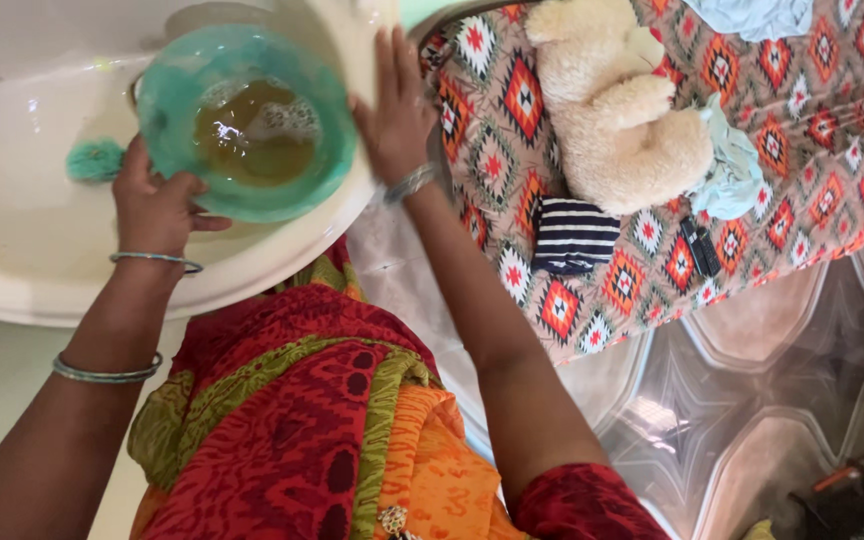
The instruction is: The person cleans a sink and a small bowl using a toothbrush and a cloth.
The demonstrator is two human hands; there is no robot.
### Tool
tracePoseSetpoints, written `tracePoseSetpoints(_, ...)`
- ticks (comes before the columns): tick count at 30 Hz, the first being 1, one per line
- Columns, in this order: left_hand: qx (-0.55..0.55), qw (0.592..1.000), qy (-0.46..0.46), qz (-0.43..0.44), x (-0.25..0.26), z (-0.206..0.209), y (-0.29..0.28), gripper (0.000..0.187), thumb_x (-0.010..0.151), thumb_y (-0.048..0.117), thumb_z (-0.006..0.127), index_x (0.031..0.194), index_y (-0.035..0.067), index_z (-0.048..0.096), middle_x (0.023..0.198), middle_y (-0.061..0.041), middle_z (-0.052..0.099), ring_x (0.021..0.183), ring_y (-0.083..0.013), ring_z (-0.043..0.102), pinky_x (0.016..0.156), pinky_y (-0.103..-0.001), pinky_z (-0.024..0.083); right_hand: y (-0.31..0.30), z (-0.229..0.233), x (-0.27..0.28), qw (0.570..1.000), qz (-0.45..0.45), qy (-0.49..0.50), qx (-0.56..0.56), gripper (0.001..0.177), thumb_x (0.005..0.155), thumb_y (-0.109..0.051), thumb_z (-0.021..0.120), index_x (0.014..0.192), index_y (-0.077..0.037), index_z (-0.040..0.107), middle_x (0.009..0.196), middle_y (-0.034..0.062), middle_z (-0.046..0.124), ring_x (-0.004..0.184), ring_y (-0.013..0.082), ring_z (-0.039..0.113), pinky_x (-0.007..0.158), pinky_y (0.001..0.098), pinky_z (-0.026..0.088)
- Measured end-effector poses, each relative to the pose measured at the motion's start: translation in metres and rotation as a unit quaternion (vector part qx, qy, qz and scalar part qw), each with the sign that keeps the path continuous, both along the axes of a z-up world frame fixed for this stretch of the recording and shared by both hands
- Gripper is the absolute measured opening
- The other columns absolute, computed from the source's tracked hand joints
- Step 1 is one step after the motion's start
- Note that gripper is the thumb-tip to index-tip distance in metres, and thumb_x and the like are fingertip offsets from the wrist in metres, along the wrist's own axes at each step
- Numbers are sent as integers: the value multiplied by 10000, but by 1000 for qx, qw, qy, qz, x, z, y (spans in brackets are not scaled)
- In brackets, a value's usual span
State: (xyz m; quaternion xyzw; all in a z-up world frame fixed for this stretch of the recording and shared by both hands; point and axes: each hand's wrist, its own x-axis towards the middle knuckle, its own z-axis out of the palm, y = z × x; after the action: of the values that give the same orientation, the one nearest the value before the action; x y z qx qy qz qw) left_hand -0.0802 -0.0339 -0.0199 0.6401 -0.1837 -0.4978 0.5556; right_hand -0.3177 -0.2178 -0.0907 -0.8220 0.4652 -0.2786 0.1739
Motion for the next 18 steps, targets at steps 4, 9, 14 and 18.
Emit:
tracePoseSetpoints(4, 18, 1000, -7, -8, 2, 4, -2, 698, 885, -62, 497, 1563, 75, 405, 1225, -134, 659, 851, -233, 747, 610, -359, 621, 60, 20, -13, 998, -26, 7, 55, 717, 1098, -596, 286, 1690, -196, 223, 1793, 63, 116, 1682, 287, 162, 1313, 521, 251)
tracePoseSetpoints(9, 29, 999, -9, -11, 0, 5, -2, 683, 898, -62, 509, 1559, 71, 404, 1198, -128, 649, 858, -238, 732, 621, -367, 653, 32, 12, -8, 999, -10, 30, 29, 729, 1090, -599, 277, 1690, -186, 241, 1792, 71, 106, 1670, 289, 156, 1344, 537, 202)
tracePoseSetpoints(14, 26, 999, 22, 8, -4, 2, 6, 704, 910, -53, 526, 1585, 87, 386, 1126, -146, 645, 816, -232, 701, 609, -372, 663, -72, -6, 15, 997, 33, 19, 74, 866, 1035, -728, 345, 1688, -168, 236, 1777, 142, 201, 1651, 321, 217, 1334, 565, 226)
tracePoseSetpoints(18, 8, 999, 44, 29, -4, -1, 10, 709, 889, -49, 534, 1564, 85, 362, 1183, -156, 685, 829, -236, 746, 605, -361, 669, -124, -4, 31, 987, 31, 77, 138, 1061, 875, -845, 409, 1659, -155, 224, 1721, 154, 313, 1598, 313, 305, 1245, 582, 272)
